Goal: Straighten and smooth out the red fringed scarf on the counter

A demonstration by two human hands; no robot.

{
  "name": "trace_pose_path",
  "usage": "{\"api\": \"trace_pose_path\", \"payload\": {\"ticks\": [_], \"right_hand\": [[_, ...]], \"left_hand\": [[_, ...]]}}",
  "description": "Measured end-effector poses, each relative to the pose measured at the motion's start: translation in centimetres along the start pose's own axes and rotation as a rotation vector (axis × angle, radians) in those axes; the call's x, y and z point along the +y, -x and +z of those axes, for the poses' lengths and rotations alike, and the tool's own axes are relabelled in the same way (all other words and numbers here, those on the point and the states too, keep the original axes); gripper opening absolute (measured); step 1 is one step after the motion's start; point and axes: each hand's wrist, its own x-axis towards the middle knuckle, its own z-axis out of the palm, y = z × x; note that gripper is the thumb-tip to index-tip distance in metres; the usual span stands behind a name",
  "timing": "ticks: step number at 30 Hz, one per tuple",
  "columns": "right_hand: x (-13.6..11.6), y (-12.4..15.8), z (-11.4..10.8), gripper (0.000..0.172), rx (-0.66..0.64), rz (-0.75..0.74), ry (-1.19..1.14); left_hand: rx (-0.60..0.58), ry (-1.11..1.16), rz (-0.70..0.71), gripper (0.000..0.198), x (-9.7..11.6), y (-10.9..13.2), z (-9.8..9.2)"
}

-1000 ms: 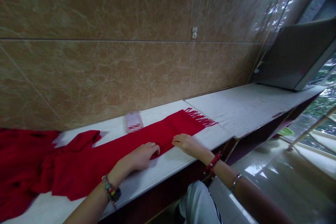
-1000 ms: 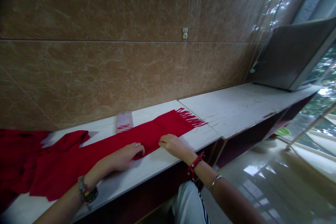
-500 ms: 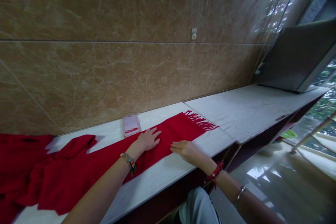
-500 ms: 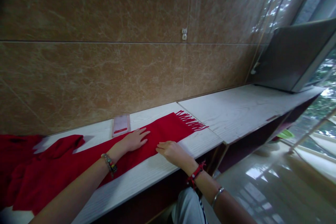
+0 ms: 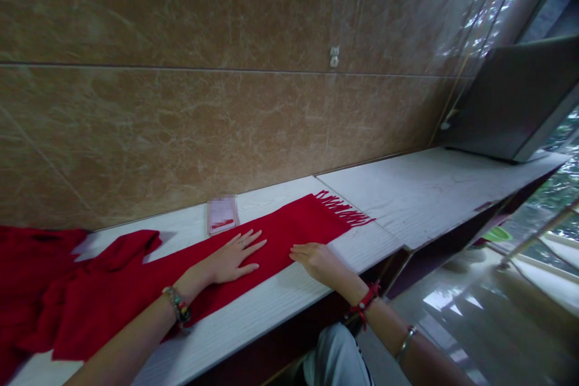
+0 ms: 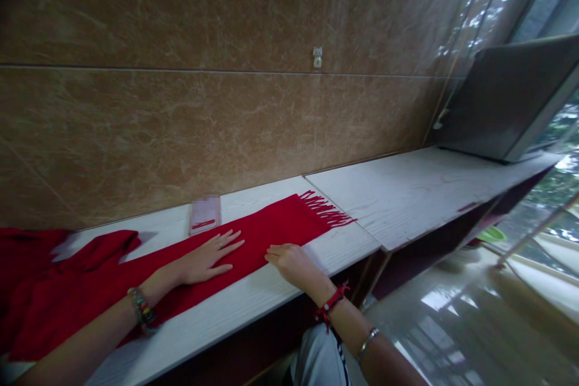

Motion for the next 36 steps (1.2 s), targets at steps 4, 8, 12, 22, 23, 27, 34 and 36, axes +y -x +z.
{"api": "trace_pose_path", "payload": {"ticks": [4,8,12,22,23,27,34,36], "right_hand": [[-0.4,-0.2,-0.5,0.029,0.02,0.006,-0.004],[-1.0,-0.4,-1.4,0.031,0.058,-0.093,-0.068],[-1.1,-0.3,-1.6,0.031,0.009,-0.114,-0.195],[-3.6,-1.8,-1.5,0.024,0.222,0.044,-0.239],[-4.4,-2.3,-1.7,0.023,0.169,-0.005,-0.217],[-6.9,-4.4,-2.0,0.021,-0.052,-0.214,-0.078],[-7.8,-5.6,-2.3,0.021,-0.136,-0.371,0.105],[-7.8,-5.6,-2.1,0.026,-0.129,-0.405,0.147]], "left_hand": [[-0.028,0.029,0.045,0.059,1.6,2.8,-0.5],[-0.038,0.047,0.052,0.058,2.1,3.9,-0.4],[-0.022,0.047,0.038,0.058,1.3,4.8,-0.1],[0.249,-0.045,-0.115,0.039,-2.5,6.0,-0.9],[0.277,-0.052,-0.162,0.035,-3.1,5.6,-1.1],[0.285,-0.069,-0.311,0.028,-4.7,4.3,-1.8],[0.151,-0.12,-0.239,0.026,-4.9,2.2,-2.3],[0.143,-0.122,-0.268,0.027,-5.1,1.4,-2.2]]}}
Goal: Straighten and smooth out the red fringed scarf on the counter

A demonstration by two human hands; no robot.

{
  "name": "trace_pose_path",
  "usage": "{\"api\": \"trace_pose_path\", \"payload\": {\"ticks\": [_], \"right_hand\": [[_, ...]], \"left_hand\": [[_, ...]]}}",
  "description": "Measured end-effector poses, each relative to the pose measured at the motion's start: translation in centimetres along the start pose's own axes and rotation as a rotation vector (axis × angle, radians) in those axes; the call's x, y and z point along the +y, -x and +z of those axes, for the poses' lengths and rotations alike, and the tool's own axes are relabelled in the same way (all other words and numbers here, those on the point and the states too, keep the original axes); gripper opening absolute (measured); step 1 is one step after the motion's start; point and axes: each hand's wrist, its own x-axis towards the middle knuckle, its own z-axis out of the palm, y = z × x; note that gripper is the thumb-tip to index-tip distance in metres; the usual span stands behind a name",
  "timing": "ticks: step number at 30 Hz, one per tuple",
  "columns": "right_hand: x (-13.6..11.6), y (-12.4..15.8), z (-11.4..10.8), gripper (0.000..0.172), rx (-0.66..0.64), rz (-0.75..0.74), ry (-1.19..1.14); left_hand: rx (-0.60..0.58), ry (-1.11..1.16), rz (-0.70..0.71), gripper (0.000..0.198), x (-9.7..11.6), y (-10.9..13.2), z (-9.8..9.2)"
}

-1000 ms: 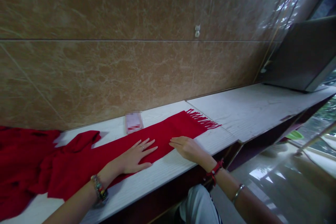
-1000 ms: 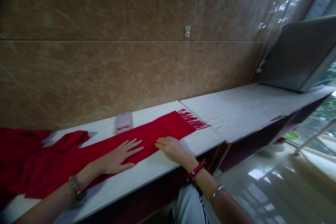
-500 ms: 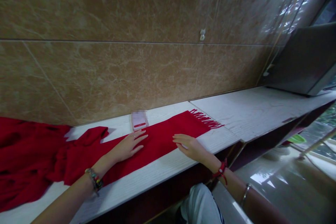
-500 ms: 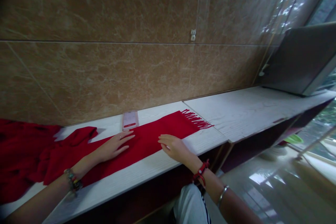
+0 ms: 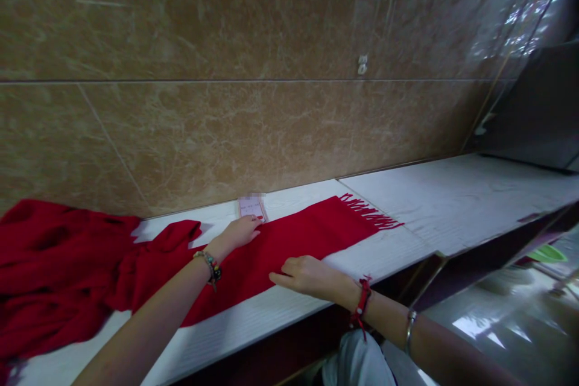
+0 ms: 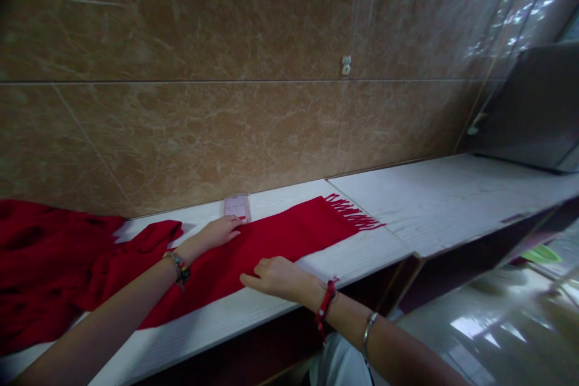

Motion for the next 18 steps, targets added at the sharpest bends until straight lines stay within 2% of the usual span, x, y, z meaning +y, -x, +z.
{"api": "trace_pose_path", "payload": {"ticks": [3,9,18], "right_hand": [[0.2,0.1,0.4,0.028,0.004,-0.041,0.063],[0.7,0.0,0.6,0.013,0.047,-0.115,0.061],[0.1,-0.3,1.2,0.011,0.079,-0.019,0.021]], "left_hand": [[0.021,0.013,-0.04,0.029,-0.2,-1.0,0.3],[0.027,0.005,-0.05,0.025,-0.5,-1.8,0.1],[0.039,-0.02,-0.039,0.022,0.2,-2.1,0.1]]}}
